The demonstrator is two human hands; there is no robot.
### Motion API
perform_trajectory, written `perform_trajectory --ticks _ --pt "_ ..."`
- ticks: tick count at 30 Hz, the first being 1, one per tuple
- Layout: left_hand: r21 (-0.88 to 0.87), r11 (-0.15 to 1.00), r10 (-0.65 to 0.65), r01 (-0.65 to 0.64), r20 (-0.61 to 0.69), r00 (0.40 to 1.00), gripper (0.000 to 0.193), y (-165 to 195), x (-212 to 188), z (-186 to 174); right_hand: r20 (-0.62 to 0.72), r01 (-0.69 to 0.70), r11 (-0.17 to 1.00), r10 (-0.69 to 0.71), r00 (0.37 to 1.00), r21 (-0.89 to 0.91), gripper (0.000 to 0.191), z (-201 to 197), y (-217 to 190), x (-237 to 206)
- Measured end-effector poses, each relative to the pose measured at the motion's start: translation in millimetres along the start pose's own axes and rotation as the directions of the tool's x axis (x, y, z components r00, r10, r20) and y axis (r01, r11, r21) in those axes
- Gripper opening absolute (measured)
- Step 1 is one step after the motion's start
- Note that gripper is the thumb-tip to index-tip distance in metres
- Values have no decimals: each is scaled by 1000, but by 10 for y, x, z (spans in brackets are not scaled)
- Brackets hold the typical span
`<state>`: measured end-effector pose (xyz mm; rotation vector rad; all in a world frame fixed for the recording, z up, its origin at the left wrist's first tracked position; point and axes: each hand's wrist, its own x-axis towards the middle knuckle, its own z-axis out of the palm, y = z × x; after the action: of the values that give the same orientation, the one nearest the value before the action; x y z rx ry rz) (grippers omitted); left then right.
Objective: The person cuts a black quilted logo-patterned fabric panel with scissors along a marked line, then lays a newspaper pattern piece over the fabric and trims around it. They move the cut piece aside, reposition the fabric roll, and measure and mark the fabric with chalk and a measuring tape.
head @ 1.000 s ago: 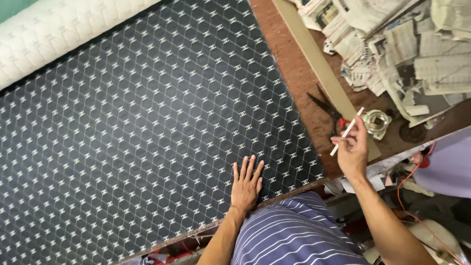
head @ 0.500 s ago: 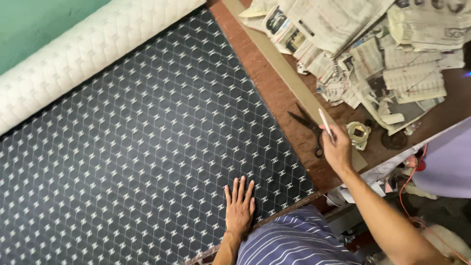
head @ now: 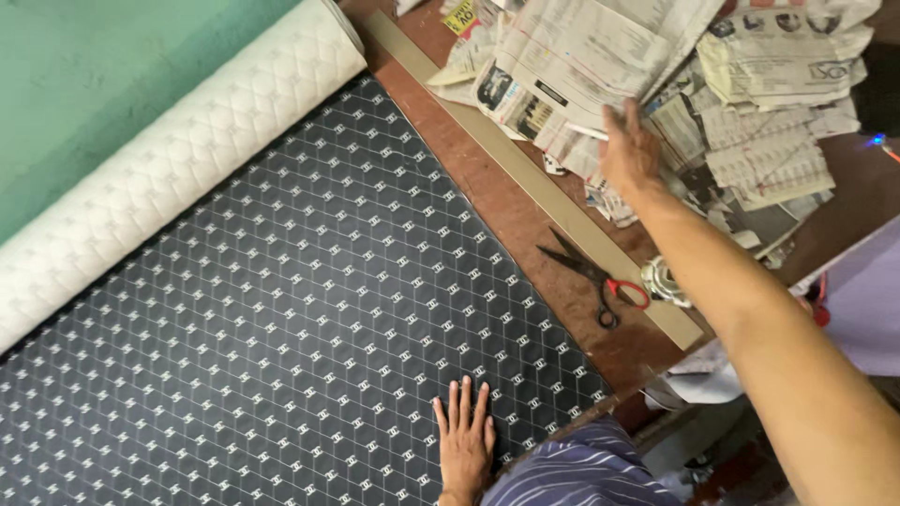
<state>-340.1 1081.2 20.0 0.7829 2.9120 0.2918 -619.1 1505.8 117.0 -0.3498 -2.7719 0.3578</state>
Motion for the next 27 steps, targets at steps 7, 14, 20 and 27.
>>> perform_trajectory --ticks 7,14,20,27 --pt "-6 1000 -26 26 0 1000 63 10 36 43 -252 -43 988 79 964 148 24 -3 172 283" --pt "-160 978 -118 132 96 988 61 48 47 65 -649 311 944 -171 741 107 28 -261 164 499" --pt "-797 446 -478 408 173 861 61 -77 594 -411 -441 482 718 -267 857 502 22 -268 -337 60" --pt "-902 -336 -534 271 420 734 93 -669 1256 -1465 -459 880 243 -779 428 409 29 -456 -1211 -1285"
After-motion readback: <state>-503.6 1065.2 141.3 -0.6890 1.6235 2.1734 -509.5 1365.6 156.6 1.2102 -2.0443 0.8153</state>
